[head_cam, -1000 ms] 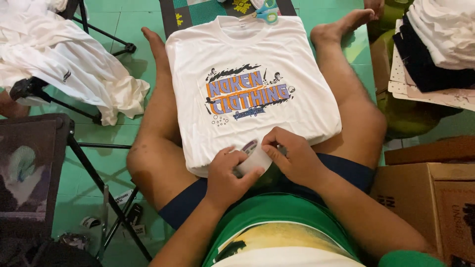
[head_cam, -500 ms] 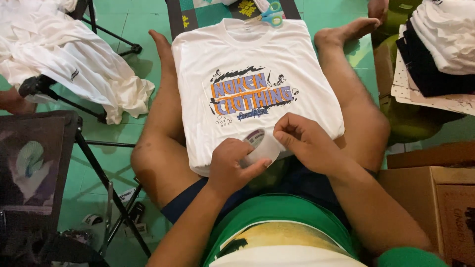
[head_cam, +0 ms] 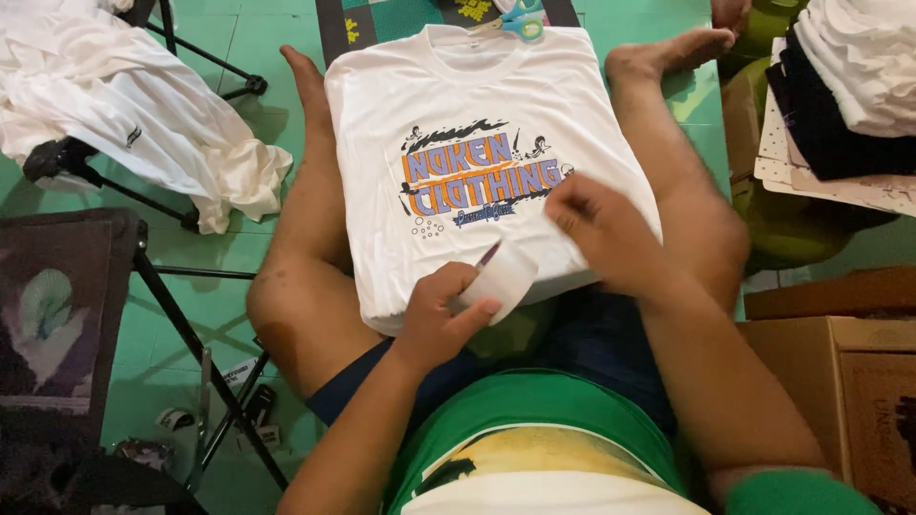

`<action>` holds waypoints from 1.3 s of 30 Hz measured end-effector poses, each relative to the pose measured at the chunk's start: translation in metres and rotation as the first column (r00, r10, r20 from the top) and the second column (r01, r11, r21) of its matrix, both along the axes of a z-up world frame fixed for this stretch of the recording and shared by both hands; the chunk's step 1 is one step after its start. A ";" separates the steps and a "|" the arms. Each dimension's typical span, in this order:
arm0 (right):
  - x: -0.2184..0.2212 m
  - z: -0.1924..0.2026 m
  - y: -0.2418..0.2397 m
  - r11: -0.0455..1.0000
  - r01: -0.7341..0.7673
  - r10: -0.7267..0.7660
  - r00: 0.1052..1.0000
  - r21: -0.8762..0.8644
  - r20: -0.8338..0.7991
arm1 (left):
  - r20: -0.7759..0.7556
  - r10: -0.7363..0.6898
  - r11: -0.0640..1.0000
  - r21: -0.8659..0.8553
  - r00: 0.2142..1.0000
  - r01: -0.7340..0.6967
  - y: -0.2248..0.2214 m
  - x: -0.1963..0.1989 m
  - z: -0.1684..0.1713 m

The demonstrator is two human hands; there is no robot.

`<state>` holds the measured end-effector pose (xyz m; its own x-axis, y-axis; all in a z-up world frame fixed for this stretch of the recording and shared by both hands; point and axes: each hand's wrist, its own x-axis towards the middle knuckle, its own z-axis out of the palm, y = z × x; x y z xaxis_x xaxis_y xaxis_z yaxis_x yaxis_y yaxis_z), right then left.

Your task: Preparing a t-shirt by smoothing it, cleaning it with a lint roller, and applying tape using scissors.

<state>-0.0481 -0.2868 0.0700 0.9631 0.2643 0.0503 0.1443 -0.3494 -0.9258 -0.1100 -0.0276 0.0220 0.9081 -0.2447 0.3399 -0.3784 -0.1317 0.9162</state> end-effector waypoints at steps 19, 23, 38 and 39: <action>0.037 0.092 0.034 0.909 -0.206 0.249 0.965 -0.362 0.075 | 0.158 0.031 0.930 0.356 0.987 -0.086 -0.001 0.016 0.010; 0.047 0.078 0.038 0.944 -0.170 0.213 0.969 -0.283 0.128 | 0.108 0.041 0.958 0.279 0.993 -0.069 0.001 0.016 -0.003; 0.113 0.047 0.020 0.918 -0.309 0.356 0.918 -0.248 0.174 | -0.066 -0.091 0.979 0.176 0.994 0.101 -0.001 0.010 -0.005; 0.115 0.049 0.023 0.901 -0.319 0.381 0.906 -0.293 0.187 | -0.089 -0.106 0.979 0.165 0.990 0.119 -0.001 0.011 -0.004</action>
<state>0.0669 -0.2642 0.1195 0.7739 0.6154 0.1494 0.5010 -0.4506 -0.7389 -0.0990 -0.0283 0.0181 0.8937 -0.3950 0.2130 -0.3271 -0.2484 0.9118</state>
